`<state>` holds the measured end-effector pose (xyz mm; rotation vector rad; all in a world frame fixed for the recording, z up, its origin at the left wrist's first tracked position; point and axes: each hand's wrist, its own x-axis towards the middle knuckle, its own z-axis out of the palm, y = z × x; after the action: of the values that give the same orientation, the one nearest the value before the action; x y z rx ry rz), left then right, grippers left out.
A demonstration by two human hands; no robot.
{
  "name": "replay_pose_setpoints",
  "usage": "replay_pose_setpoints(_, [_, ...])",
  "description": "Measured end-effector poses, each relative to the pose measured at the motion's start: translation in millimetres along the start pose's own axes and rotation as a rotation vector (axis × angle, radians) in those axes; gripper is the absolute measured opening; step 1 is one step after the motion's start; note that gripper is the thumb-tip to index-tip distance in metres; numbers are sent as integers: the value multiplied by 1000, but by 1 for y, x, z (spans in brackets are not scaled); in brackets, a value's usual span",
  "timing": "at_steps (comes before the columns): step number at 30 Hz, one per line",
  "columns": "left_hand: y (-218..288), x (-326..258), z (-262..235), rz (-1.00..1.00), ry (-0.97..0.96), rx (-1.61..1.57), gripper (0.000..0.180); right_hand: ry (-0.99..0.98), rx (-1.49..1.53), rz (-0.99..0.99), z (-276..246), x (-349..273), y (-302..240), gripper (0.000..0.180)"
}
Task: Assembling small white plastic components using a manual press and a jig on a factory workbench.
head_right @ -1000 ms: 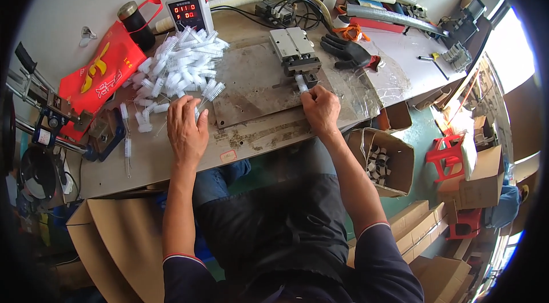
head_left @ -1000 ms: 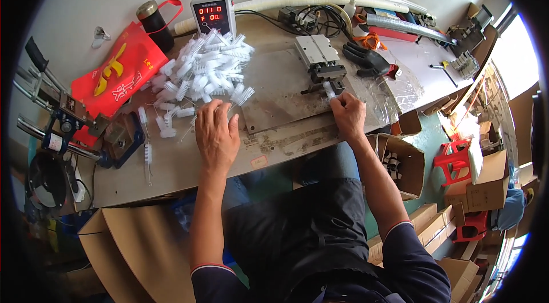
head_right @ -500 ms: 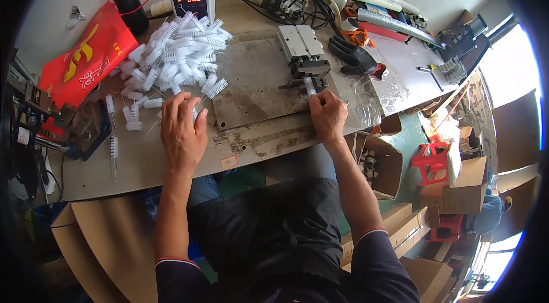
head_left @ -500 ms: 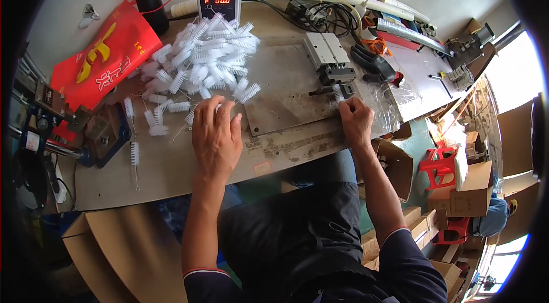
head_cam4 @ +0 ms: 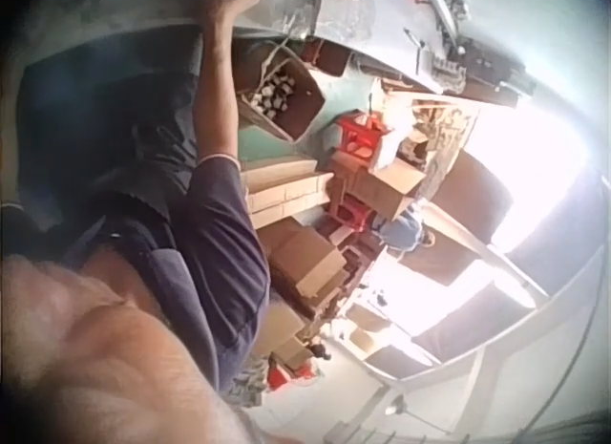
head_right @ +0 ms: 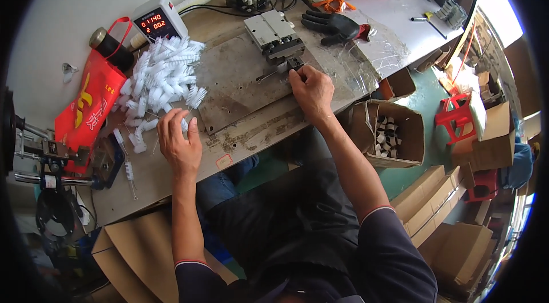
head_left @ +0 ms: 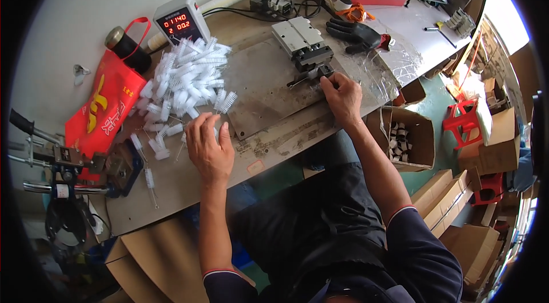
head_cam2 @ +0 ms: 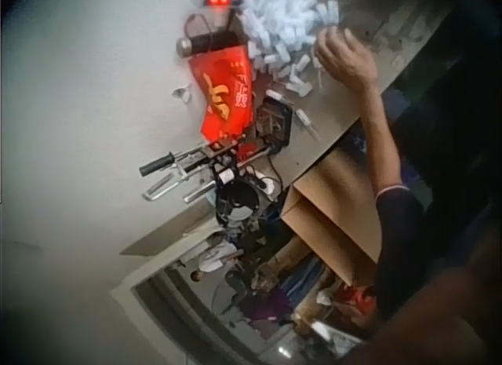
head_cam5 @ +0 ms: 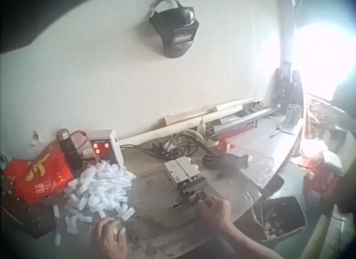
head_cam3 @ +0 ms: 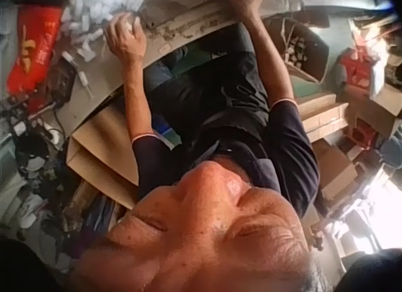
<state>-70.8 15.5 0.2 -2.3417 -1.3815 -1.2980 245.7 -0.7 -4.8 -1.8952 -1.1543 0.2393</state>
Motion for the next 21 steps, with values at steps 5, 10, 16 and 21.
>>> replay_pose_setpoints(5, [48, 17, 28, 33, -72, -129, 23, 18, 143, 27, -5, 0, 6, 29])
replay_pose_setpoints(10, [99, 48, 81, 104, -152, -191, 27, 74, 261, 16, -7, -2, 10, 29])
replay_pose_setpoints(16, [110, 57, 117, 103, -276, -84, 23, 38, 379, 102, -7, -2, 12, 28])
replay_pose_setpoints(21, [110, 54, 111, 151, -226, -37, 18, 74, 452, 121, -8, 0, 14, 28])
